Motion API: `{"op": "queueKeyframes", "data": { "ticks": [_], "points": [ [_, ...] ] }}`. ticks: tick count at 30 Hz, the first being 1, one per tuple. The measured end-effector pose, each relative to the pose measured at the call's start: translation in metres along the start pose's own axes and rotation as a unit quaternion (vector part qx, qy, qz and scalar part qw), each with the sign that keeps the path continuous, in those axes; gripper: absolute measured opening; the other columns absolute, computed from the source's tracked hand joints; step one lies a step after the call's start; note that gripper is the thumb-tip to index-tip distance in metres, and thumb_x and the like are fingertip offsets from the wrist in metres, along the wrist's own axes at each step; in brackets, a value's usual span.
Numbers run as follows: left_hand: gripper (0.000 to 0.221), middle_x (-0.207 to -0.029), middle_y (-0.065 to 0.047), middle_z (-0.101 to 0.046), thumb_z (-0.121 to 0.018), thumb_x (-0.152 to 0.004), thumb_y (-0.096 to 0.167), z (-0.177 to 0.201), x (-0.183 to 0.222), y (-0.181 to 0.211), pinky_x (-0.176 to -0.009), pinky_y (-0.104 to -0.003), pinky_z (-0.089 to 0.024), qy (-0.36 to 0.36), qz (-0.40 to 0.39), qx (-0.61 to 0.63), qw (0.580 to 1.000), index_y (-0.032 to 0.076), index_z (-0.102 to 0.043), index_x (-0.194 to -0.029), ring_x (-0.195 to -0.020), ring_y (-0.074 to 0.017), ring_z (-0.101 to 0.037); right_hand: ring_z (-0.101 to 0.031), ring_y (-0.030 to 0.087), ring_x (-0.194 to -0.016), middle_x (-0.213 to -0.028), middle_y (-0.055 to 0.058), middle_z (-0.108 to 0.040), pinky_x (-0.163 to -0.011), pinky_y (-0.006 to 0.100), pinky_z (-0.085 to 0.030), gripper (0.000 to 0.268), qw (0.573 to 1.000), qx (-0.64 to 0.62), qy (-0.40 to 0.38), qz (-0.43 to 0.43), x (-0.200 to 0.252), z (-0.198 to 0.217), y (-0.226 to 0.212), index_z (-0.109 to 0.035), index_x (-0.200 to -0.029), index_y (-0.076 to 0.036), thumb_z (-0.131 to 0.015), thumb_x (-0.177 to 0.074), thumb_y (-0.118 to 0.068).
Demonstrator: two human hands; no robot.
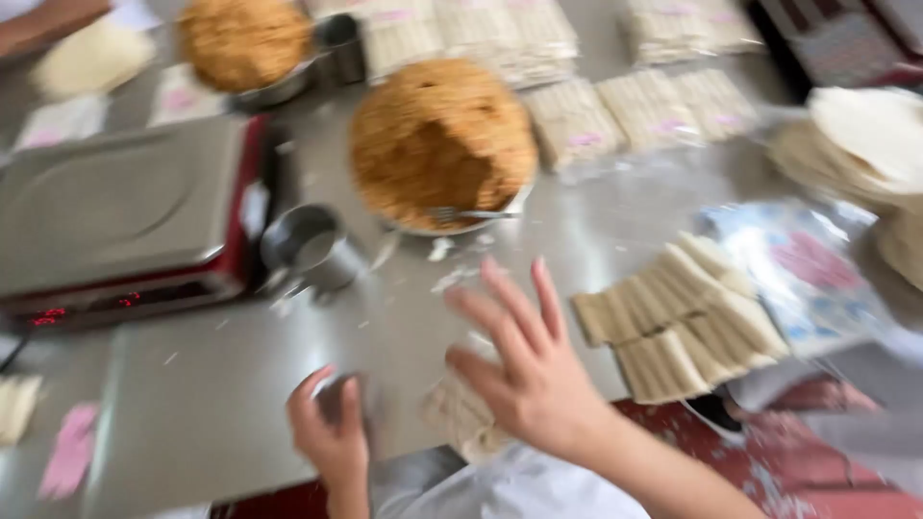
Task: Packaging pre-rolled food items into plastic bags on a stainless steel production table.
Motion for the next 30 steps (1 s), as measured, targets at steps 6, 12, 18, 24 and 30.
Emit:
{"op": "queueKeyframes", "data": {
  "ticks": [6,12,18,24,30],
  "points": [
    [0.027,-0.124,-0.019,-0.066,-0.076,-0.102,0.016,-0.029,0.023,-0.001,-0.110,-0.043,-0.050,0.009,-0.062,-0.008,0.998,0.000,-0.071,-0.123,-0.119,-0.0345,-0.062,-0.017,0.050,-0.154,-0.167,0.023,-0.032,-0.121,0.069,-0.012,0.057,0.929,-0.208,-0.144,-0.270,0.161,-0.026,0.027,-0.073,-0.139,-0.032,-0.086,-0.088,-0.010],
    [0.031,-0.121,-0.018,-0.067,-0.072,-0.097,0.019,-0.041,0.041,0.025,-0.107,-0.040,-0.051,-0.049,-0.080,-0.010,0.996,-0.003,-0.070,-0.120,-0.115,-0.0316,-0.064,-0.070,0.025,-0.097,-0.116,0.014,-0.076,-0.082,0.037,-0.054,0.008,0.831,0.364,0.169,-0.386,0.334,0.138,0.251,-0.082,-0.108,-0.001,-0.080,-0.111,0.007],
    [0.030,-0.116,-0.013,-0.072,-0.071,-0.097,0.026,-0.064,0.057,0.024,-0.104,-0.040,-0.054,-0.051,-0.126,-0.021,0.991,0.003,-0.072,-0.117,-0.112,-0.0294,-0.066,-0.068,0.031,-0.096,-0.111,0.017,-0.077,-0.085,0.043,-0.049,0.025,0.829,0.221,0.066,-0.510,0.392,0.131,0.355,-0.081,-0.123,-0.001,-0.073,-0.108,-0.020],
    [0.029,-0.115,-0.011,-0.072,-0.075,-0.094,0.022,-0.058,0.056,0.034,-0.102,-0.037,-0.054,-0.068,-0.150,-0.011,0.986,0.004,-0.071,-0.116,-0.110,-0.0266,-0.067,-0.067,0.022,-0.084,-0.092,0.007,-0.077,-0.078,0.037,-0.049,0.019,0.752,0.167,0.024,-0.637,0.418,0.146,0.379,-0.081,-0.104,-0.007,-0.087,-0.094,-0.023],
    [0.030,-0.119,-0.013,-0.071,-0.075,-0.094,0.019,-0.054,0.062,0.024,-0.104,-0.037,-0.053,-0.077,-0.130,-0.005,0.988,0.005,-0.071,-0.121,-0.113,-0.0283,-0.066,-0.061,0.015,-0.072,-0.078,0.005,-0.072,-0.069,0.033,-0.045,0.017,0.716,0.038,0.010,-0.697,0.381,0.164,0.366,-0.082,-0.111,-0.012,-0.077,-0.101,-0.024]
  ]
}}
Point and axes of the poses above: each hand's wrist, its own x-axis away from the middle knuckle, its own z-axis out of the back of the hand, y = z × x, the point moved 4 cm from there along -x, towards the middle knuckle
